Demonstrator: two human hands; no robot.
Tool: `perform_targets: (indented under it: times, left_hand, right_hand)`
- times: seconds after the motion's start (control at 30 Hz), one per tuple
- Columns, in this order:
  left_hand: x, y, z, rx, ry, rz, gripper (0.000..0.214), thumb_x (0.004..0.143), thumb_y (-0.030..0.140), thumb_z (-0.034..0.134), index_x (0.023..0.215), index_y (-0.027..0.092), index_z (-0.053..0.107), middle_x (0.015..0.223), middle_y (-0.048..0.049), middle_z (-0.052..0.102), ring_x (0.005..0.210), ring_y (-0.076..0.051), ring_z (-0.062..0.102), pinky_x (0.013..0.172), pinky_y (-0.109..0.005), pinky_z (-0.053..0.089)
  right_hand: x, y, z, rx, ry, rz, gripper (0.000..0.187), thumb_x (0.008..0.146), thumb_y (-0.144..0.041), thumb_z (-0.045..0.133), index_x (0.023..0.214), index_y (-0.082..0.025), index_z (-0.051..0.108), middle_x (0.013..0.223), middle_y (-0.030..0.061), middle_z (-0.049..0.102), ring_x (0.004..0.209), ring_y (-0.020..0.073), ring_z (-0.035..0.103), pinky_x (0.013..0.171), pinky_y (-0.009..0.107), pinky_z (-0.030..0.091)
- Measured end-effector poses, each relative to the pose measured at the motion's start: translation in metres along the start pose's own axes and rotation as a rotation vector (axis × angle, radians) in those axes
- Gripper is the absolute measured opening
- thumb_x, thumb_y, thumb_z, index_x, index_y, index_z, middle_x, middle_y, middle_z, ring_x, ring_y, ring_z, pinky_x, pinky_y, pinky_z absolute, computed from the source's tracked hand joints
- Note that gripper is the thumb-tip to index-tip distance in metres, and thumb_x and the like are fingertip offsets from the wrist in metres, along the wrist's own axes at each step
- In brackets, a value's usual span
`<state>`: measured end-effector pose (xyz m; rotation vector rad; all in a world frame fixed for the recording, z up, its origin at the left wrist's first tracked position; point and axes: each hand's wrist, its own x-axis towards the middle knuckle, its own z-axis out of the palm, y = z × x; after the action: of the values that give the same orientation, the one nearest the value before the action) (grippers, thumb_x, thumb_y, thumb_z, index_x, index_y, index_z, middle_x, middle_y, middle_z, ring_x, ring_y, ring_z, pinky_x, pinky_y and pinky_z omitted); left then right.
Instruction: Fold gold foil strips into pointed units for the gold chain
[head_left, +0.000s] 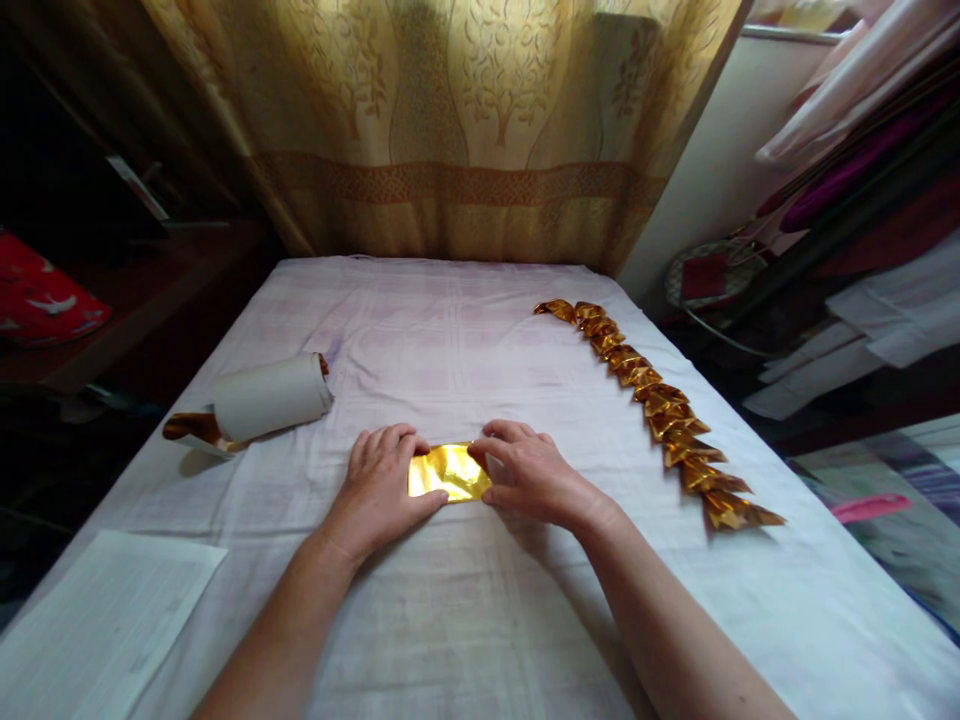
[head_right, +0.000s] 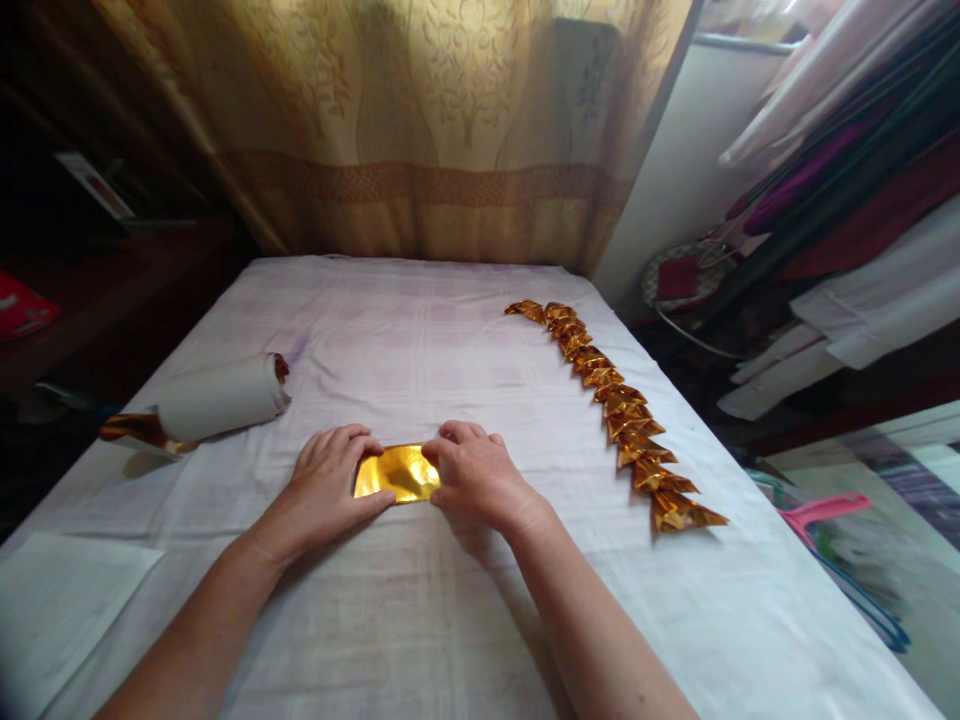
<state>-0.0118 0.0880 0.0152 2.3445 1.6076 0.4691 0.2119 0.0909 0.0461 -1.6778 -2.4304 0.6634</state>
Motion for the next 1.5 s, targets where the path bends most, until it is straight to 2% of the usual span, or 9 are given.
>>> perform_targets:
  times: [0.13, 0.27, 0.57, 0.8, 1.0, 1.17, 1.23, 1.37, 1.5]
  left_hand:
    - [-0.003, 0.022, 0.008, 0.076, 0.070, -0.125, 0.050, 0.070, 0.052, 0.075, 0.105, 0.021, 0.056, 0.120, -0.0129, 0.059, 0.118, -0.036, 0.051, 0.109, -0.061, 0.027]
    - [-0.004, 0.018, 0.008, 0.060, 0.020, -0.123, 0.052, 0.069, 0.049, 0.077, 0.108, 0.021, 0.057, 0.126, -0.0126, 0.058, 0.125, -0.037, 0.049, 0.111, -0.062, 0.025]
    - [0.000, -0.014, -0.026, 0.029, -0.348, -0.057, 0.059, 0.075, 0.030, 0.068, 0.133, 0.031, 0.055, 0.154, -0.0054, 0.043, 0.145, -0.029, 0.034, 0.119, -0.052, 0.023]
    - [0.002, -0.021, -0.033, 0.052, -0.454, -0.033, 0.067, 0.076, 0.026, 0.062, 0.142, 0.033, 0.050, 0.161, -0.0036, 0.034, 0.149, -0.027, 0.027, 0.121, -0.051, 0.020]
    - [0.001, -0.019, -0.032, 0.031, -0.417, -0.021, 0.066, 0.075, 0.029, 0.062, 0.140, 0.029, 0.052, 0.159, -0.0073, 0.036, 0.148, -0.029, 0.028, 0.120, -0.053, 0.020]
    - [-0.001, -0.016, -0.024, 0.009, -0.294, -0.017, 0.048, 0.083, 0.041, 0.062, 0.128, 0.029, 0.060, 0.151, -0.0086, 0.047, 0.142, -0.030, 0.038, 0.117, -0.055, 0.026]
    - [-0.001, -0.014, -0.021, 0.013, -0.249, -0.019, 0.044, 0.082, 0.041, 0.064, 0.124, 0.029, 0.061, 0.148, -0.0081, 0.050, 0.140, -0.030, 0.040, 0.116, -0.054, 0.027]
    - [0.000, -0.012, -0.018, 0.013, -0.240, -0.030, 0.046, 0.077, 0.036, 0.071, 0.121, 0.030, 0.062, 0.146, -0.0065, 0.051, 0.140, -0.030, 0.039, 0.116, -0.054, 0.028]
    - [0.000, -0.014, -0.018, 0.003, -0.241, -0.033, 0.048, 0.076, 0.035, 0.071, 0.123, 0.031, 0.061, 0.148, -0.0060, 0.050, 0.141, -0.030, 0.039, 0.116, -0.054, 0.027]
  right_hand:
    - [-0.001, -0.002, -0.001, -0.027, 0.008, -0.010, 0.041, 0.073, -0.022, 0.076, 0.113, -0.029, 0.069, 0.132, 0.0086, 0.058, 0.119, 0.0282, 0.052, 0.092, 0.041, 0.040]
    - [-0.001, -0.001, -0.001, -0.034, 0.010, -0.018, 0.042, 0.074, -0.022, 0.076, 0.114, -0.030, 0.069, 0.131, 0.0082, 0.058, 0.118, 0.0278, 0.052, 0.091, 0.040, 0.041]
    - [0.001, 0.000, -0.004, -0.011, -0.069, -0.003, 0.049, 0.075, -0.020, 0.074, 0.122, -0.029, 0.065, 0.140, 0.0094, 0.052, 0.129, 0.0301, 0.046, 0.097, 0.045, 0.040]
    - [0.000, 0.012, -0.005, 0.002, -0.077, -0.076, 0.052, 0.074, -0.014, 0.071, 0.123, -0.030, 0.065, 0.140, 0.0091, 0.053, 0.130, 0.0306, 0.047, 0.099, 0.045, 0.041]
    - [-0.001, 0.018, 0.001, 0.071, -0.004, -0.139, 0.060, 0.076, -0.019, 0.073, 0.134, -0.023, 0.059, 0.143, 0.0124, 0.053, 0.131, 0.0288, 0.048, 0.104, 0.044, 0.040]
    - [0.004, -0.019, 0.024, 0.005, 0.355, -0.076, 0.019, 0.083, -0.026, 0.071, 0.101, -0.022, 0.072, 0.125, 0.0112, 0.062, 0.116, 0.0284, 0.054, 0.097, 0.043, 0.039]
    - [0.005, -0.034, 0.036, 0.025, 0.406, -0.122, 0.016, 0.082, -0.026, 0.073, 0.097, -0.022, 0.072, 0.122, 0.0094, 0.063, 0.112, 0.0266, 0.054, 0.096, 0.042, 0.038]
    - [0.007, -0.039, 0.045, 0.076, 0.279, -0.134, 0.014, 0.081, -0.028, 0.077, 0.092, -0.021, 0.070, 0.114, 0.0075, 0.065, 0.104, 0.0243, 0.055, 0.089, 0.039, 0.040]
    - [0.006, -0.020, 0.031, 0.083, 0.143, -0.153, 0.021, 0.077, -0.022, 0.080, 0.095, -0.022, 0.070, 0.121, 0.0068, 0.064, 0.110, 0.0259, 0.056, 0.090, 0.040, 0.041]
